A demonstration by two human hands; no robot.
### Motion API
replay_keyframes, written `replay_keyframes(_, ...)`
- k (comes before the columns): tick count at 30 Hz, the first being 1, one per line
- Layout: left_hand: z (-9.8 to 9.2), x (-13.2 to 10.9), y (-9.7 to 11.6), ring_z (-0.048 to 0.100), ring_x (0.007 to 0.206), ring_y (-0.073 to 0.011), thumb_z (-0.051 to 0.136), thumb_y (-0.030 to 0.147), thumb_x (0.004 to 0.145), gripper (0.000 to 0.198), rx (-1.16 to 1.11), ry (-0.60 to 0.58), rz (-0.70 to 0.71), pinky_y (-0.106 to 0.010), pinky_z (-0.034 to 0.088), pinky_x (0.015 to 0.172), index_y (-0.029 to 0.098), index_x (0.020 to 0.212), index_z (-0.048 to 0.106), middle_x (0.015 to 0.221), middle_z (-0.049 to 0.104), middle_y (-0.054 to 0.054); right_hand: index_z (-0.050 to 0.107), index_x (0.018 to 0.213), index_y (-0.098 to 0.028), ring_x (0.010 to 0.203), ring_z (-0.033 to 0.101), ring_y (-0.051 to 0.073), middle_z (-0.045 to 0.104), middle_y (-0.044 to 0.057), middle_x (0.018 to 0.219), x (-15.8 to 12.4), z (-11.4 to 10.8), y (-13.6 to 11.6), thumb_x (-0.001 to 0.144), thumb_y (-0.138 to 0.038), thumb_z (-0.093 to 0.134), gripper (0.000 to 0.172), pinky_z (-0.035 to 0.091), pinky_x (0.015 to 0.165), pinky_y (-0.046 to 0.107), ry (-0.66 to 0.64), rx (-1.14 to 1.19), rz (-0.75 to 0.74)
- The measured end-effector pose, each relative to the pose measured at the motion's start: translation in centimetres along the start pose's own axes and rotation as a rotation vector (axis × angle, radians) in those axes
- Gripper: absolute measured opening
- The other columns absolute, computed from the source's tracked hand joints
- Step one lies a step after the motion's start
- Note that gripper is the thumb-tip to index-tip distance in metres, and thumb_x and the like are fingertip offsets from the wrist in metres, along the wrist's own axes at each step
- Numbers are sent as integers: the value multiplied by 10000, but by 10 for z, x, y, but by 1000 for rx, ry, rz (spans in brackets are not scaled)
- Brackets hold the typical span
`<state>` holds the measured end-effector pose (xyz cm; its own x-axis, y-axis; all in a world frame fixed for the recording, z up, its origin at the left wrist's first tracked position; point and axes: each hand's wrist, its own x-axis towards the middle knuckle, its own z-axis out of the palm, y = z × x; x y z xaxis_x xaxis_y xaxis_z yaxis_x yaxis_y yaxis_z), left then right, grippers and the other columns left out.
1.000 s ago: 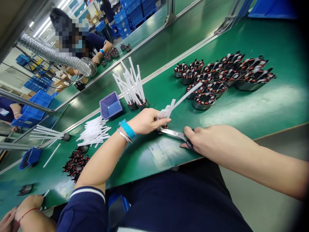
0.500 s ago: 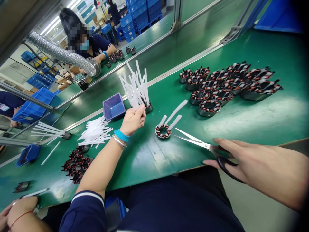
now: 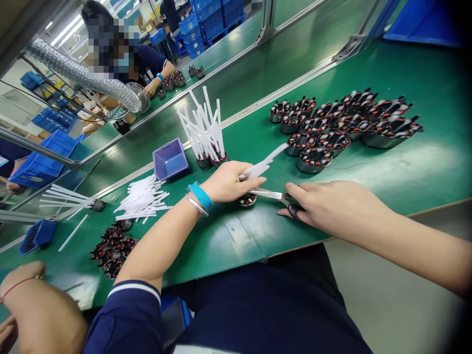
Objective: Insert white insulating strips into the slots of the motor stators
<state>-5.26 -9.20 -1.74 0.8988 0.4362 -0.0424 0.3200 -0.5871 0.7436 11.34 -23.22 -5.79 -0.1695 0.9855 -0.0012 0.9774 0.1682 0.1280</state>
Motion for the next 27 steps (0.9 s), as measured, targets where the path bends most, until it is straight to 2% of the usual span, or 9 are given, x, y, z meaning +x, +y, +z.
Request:
replay_keyframes(3, -3, 1, -3, 335, 506, -78, 541, 356, 849, 336, -24, -9, 2, -239, 270, 522, 172, 577, 468, 537, 385, 46, 625, 912, -92, 573, 650, 241, 660, 93, 682, 3, -8, 3, 931, -236, 465, 216, 182, 472, 296, 20, -22, -45)
replay_keyframes(6, -5, 0, -5, 348, 497, -82, 536, 373, 863, 349, -26, 18, -5, -237, 276, 510, 175, 580, 488, 528, 395, 37, 640, 903, -81, 560, 651, 230, 659, 87, 656, 2, -11, 3, 896, -104, 440, 201, 211, 470, 293, 41, -23, -42)
replay_keyframes(9, -10, -7, -9, 416, 528, -97, 514, 424, 872, 368, -17, 72, -48, -244, 337, 539, 168, 612, 560, 551, 460, 16, 649, 946, -78, 577, 658, 232, 670, 88, 677, -2, -4, 3, 900, -117, 442, 216, 242, 474, 298, 88, -31, -38)
replay_keyframes(13, -21, -25, -19, 507, 664, -116, 474, 479, 880, 407, -63, 161, -54, -253, 417, 665, 151, 693, 626, 686, 556, -19, 651, 987, -83, 567, 647, 223, 679, 82, 691, -9, 7, 6, 867, -117, 478, 213, 266, 486, 308, 145, -45, -28)
replay_keyframes(17, -21, -32, -28, 440, 552, -84, 454, 572, 866, 476, -152, 152, -106, -233, 388, 562, 143, 737, 615, 619, 513, 9, 643, 929, -117, 553, 635, 201, 662, 59, 660, -5, 9, 6, 852, -93, 455, 204, 266, 495, 305, 175, -60, -28)
replay_keyframes(20, -17, -23, -28, 474, 562, -88, 447, 631, 845, 533, -195, 151, -84, -237, 414, 581, 136, 733, 610, 632, 543, -3, 619, 816, -147, 498, 606, 198, 610, 40, 576, 3, 5, 4, 826, -86, 458, 173, 209, 471, 304, 170, -73, -18)
replay_keyframes(22, -18, -19, -26, 523, 618, -103, 456, 635, 839, 538, -214, 155, -49, -249, 443, 642, 132, 722, 607, 670, 581, -26, 605, 780, -158, 473, 594, 197, 595, 32, 554, 5, 3, 3, 807, -75, 466, 164, 179, 463, 300, 170, -80, -17)
replay_keyframes(24, -21, -23, -23, 558, 674, -121, 471, 605, 848, 498, -236, 218, -27, -260, 456, 688, 134, 759, 608, 697, 603, -37, 601, 778, -160, 465, 592, 201, 598, 28, 556, 2, 5, 7, 788, -67, 484, 149, 173, 463, 294, 175, -87, -13)
replay_keyframes(27, -26, -45, -19, 511, 591, -107, 413, 522, 905, 414, -210, 318, -49, -247, 428, 611, 155, 863, 599, 614, 531, 9, 609, 832, -164, 470, 590, 224, 622, 43, 593, -13, 19, 17, 836, -204, 509, 108, 188, 469, 293, 244, -97, 27)
